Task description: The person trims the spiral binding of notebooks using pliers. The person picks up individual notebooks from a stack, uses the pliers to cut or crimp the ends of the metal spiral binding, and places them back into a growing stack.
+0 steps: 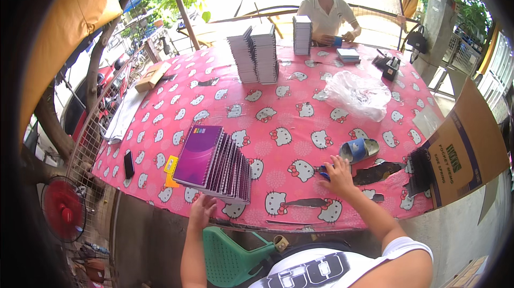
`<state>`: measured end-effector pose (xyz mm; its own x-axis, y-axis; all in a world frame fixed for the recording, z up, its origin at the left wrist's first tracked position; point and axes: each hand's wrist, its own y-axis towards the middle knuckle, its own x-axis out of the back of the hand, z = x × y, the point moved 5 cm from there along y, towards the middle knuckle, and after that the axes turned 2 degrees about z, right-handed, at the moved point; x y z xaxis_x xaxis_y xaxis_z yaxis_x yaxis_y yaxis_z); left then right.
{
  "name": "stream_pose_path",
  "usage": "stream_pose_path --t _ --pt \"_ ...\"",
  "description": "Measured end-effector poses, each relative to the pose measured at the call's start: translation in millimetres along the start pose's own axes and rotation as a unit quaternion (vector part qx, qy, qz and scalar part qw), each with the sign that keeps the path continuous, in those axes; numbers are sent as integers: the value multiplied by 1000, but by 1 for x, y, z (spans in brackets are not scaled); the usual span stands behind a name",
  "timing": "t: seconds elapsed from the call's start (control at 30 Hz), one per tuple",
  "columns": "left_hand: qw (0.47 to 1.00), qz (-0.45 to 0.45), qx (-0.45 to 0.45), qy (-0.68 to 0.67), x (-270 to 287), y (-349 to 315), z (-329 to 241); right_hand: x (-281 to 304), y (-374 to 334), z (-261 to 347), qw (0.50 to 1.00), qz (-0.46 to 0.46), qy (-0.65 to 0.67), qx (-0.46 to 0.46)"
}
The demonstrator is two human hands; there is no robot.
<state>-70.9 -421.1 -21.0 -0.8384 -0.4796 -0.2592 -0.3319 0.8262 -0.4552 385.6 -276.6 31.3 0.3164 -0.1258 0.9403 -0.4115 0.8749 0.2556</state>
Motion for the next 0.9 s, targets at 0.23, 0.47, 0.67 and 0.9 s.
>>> stream_pose_path --t 0.23,0.47,0.67,0.9 --pt "998 30 21 -57 -44 14 7 -19 -18 83 945 76 316 34" --pt "926 130 -270 228 -46 5 6 -36 -24 153 830 254 494 52" --pt "993 -91 -1 -79 -118 -8 52 -79 -12 153 634 370 673 -97" --pt "955 -137 -117 -238 -209 -13 102 -94 23 141 530 229 791 -200"
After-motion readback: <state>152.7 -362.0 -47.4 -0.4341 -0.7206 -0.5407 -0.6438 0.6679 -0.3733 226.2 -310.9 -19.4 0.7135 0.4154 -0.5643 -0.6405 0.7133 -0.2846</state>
